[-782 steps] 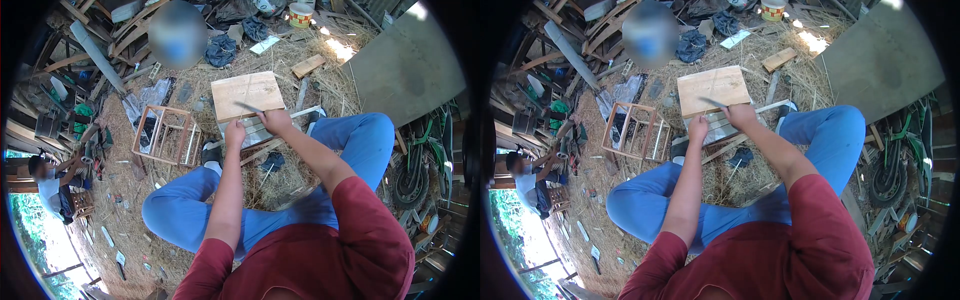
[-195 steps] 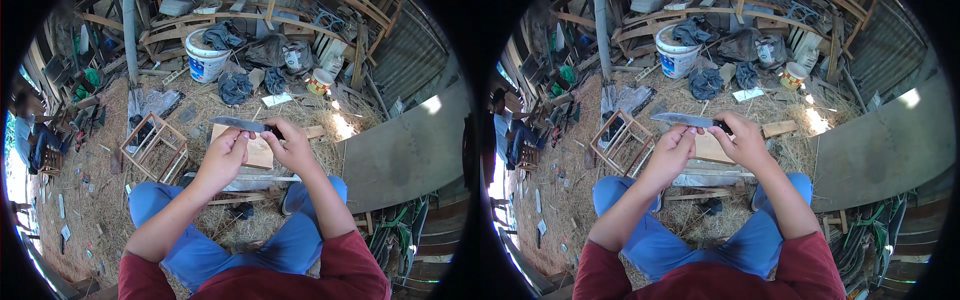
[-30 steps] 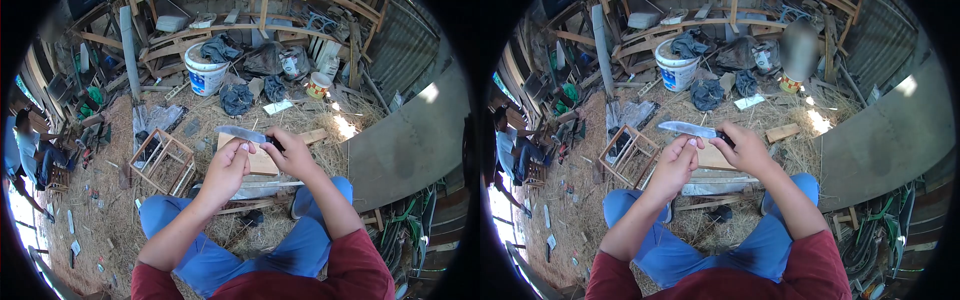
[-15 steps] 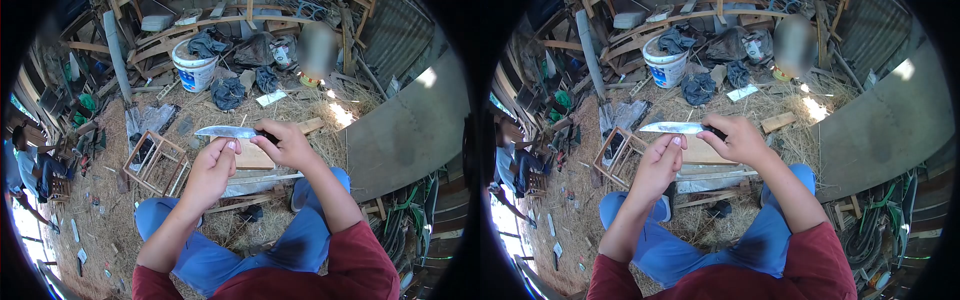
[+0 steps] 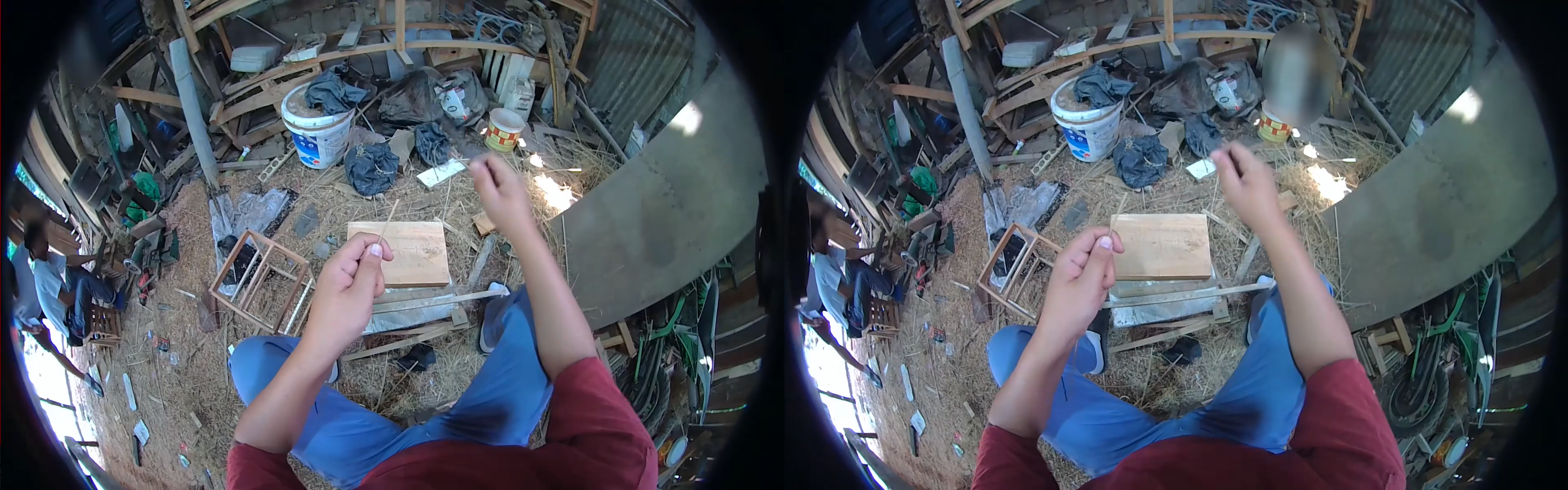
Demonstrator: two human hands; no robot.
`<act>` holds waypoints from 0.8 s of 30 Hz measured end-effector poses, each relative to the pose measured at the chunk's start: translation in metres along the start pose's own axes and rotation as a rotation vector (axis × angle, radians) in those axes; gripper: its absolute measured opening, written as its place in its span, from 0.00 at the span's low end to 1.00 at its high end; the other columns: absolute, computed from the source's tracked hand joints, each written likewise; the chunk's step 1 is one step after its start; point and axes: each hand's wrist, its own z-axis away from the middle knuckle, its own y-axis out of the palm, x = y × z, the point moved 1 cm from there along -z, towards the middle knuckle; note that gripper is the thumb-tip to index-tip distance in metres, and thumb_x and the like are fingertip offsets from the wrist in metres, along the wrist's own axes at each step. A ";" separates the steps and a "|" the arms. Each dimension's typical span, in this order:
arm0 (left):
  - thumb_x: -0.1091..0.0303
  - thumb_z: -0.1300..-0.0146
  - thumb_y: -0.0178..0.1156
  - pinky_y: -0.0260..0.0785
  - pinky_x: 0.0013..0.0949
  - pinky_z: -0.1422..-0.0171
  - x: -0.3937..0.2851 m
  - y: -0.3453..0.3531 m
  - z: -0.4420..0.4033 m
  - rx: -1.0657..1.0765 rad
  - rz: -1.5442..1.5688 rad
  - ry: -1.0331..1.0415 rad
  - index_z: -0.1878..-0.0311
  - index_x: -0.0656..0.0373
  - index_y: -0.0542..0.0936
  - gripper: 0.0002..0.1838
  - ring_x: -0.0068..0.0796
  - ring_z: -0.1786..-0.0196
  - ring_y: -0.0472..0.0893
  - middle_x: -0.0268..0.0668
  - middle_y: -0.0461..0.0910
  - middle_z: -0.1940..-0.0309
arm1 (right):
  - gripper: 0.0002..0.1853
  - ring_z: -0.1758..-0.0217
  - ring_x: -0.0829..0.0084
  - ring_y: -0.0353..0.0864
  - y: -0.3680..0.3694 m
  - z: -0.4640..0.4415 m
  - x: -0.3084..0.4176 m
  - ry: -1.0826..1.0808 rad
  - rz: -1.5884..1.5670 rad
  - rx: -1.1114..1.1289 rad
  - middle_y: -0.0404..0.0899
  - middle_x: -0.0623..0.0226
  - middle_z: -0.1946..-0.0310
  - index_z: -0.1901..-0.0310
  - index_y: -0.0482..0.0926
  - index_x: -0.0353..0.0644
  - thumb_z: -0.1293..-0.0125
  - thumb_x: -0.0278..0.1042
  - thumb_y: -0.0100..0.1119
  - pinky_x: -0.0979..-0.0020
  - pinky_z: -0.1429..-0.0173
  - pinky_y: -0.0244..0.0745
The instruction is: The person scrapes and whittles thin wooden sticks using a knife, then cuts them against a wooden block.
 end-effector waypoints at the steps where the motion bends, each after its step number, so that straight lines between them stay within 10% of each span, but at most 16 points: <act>1: 0.58 0.13 0.49 0.44 0.24 0.78 0.006 -0.003 -0.004 -0.038 -0.064 -0.001 0.49 0.53 0.79 0.12 0.09 0.81 0.55 0.20 0.63 0.81 | 0.13 0.72 0.69 0.83 0.006 0.011 0.009 -0.039 0.005 0.020 0.82 0.62 0.74 0.55 0.82 0.40 0.23 0.42 0.64 0.64 0.65 0.76; 9: 0.63 0.15 0.51 0.49 0.24 0.72 -0.004 -0.001 -0.004 -0.052 0.033 -0.099 0.51 0.57 0.80 0.11 0.10 0.77 0.58 0.20 0.63 0.79 | 0.13 0.68 0.52 0.87 0.038 0.054 0.068 -0.347 -0.005 0.266 0.83 0.56 0.71 0.54 0.81 0.44 0.28 0.43 0.70 0.58 0.66 0.78; 24: 0.59 0.14 0.50 0.45 0.23 0.76 -0.006 0.007 -0.002 -0.011 0.015 -0.071 0.49 0.55 0.78 0.12 0.09 0.79 0.55 0.20 0.62 0.79 | 0.12 0.72 0.56 0.86 0.035 0.036 0.047 -0.328 0.014 0.092 0.84 0.58 0.72 0.57 0.82 0.42 0.27 0.42 0.68 0.60 0.67 0.77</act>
